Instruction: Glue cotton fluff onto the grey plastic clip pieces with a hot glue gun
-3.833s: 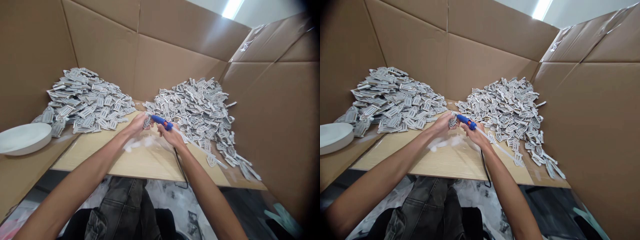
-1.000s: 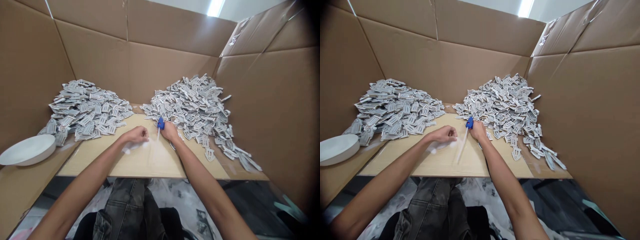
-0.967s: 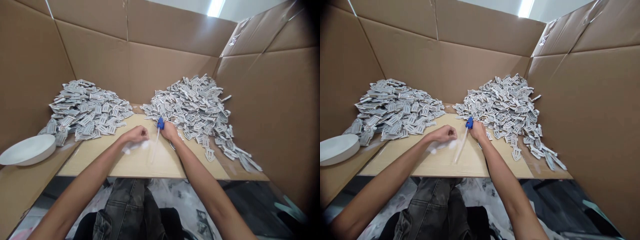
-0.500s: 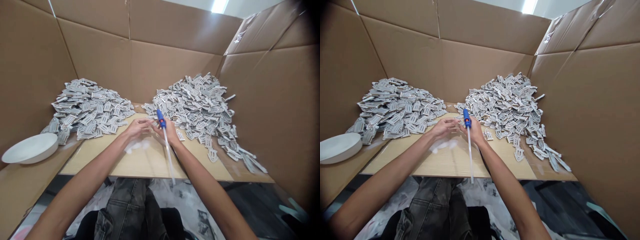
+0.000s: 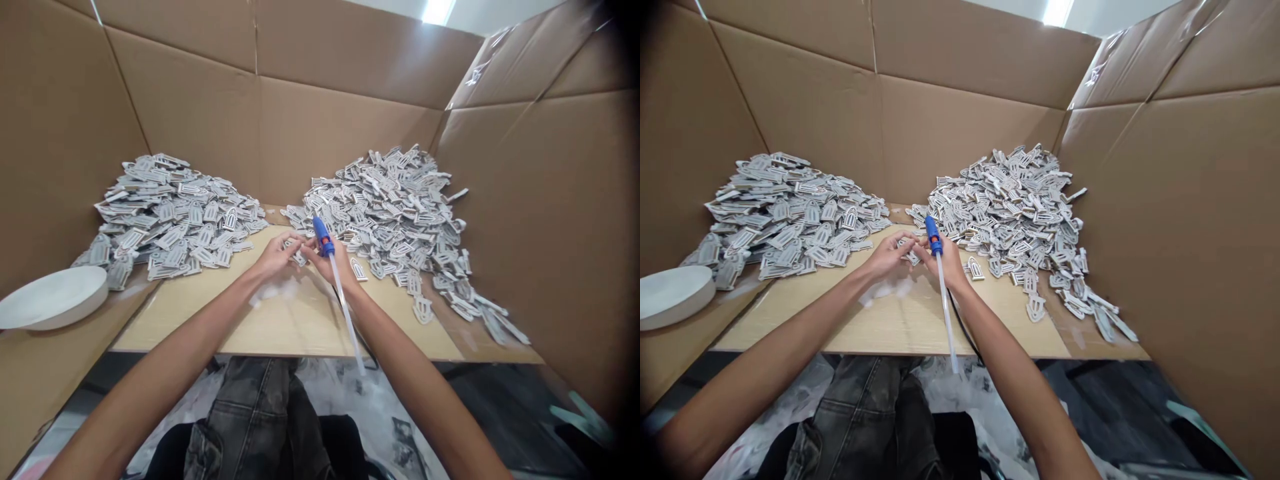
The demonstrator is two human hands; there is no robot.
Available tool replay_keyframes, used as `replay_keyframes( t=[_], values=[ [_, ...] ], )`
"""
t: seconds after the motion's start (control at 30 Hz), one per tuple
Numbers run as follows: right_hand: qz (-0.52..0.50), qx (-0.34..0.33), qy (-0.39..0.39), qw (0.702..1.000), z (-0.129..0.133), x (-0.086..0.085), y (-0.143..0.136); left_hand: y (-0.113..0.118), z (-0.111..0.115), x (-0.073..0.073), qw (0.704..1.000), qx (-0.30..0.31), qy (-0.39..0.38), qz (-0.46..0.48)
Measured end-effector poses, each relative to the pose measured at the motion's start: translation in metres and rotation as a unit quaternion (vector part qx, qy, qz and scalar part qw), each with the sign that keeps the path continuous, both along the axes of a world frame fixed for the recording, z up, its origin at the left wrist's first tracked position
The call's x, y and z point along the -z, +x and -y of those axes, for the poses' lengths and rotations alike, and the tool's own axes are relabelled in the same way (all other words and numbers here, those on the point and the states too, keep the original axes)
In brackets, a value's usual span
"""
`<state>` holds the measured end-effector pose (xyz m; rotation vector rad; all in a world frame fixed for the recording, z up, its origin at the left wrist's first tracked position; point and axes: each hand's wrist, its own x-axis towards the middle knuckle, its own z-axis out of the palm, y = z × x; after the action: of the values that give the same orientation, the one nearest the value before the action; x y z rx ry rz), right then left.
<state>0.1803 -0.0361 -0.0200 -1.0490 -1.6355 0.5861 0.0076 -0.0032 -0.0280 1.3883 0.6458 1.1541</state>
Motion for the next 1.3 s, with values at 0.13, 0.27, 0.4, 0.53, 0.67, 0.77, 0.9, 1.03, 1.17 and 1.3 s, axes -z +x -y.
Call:
replay_keyframes(
  t=[0.13,0.27,0.4,0.53,0.67,0.77,0.9,1.03,1.17,1.3],
  values=[
    [-0.034,-0.007,-0.009,0.999,-0.004,0.002,-0.002,0.000,0.006,0.000,0.999,-0.014,-0.032,-0.023],
    [-0.047,-0.017,-0.029,0.998,-0.009,0.002,0.000,-0.004,0.009,-0.005,0.995,0.020,-0.095,-0.023],
    [-0.050,0.001,-0.003,0.999,-0.010,0.000,0.005,-0.008,0.002,-0.005,0.995,0.057,-0.084,-0.004],
    [-0.074,-0.002,0.013,0.997,-0.006,-0.002,0.005,-0.008,-0.004,-0.001,0.995,0.081,-0.057,-0.027],
    [-0.045,-0.039,0.027,0.998,0.000,-0.005,0.005,-0.004,0.001,-0.002,0.988,0.105,-0.112,0.011],
    [-0.008,-0.037,0.055,0.998,0.004,-0.006,0.006,-0.003,0.008,-0.008,0.980,0.127,-0.149,0.027],
    [0.028,-0.009,0.084,0.996,0.007,-0.007,0.007,-0.003,0.011,-0.015,0.978,0.143,-0.148,0.020],
    [0.022,-0.026,0.071,0.997,0.007,-0.006,0.006,-0.004,0.010,-0.017,0.983,0.142,-0.112,-0.005],
    [0.000,-0.025,0.056,0.998,0.006,-0.005,0.004,-0.005,0.009,-0.016,0.985,0.150,-0.087,-0.015],
    [0.009,-0.025,0.053,0.998,0.007,-0.006,0.005,-0.006,0.009,-0.016,0.986,0.145,-0.081,-0.027]
  ],
)
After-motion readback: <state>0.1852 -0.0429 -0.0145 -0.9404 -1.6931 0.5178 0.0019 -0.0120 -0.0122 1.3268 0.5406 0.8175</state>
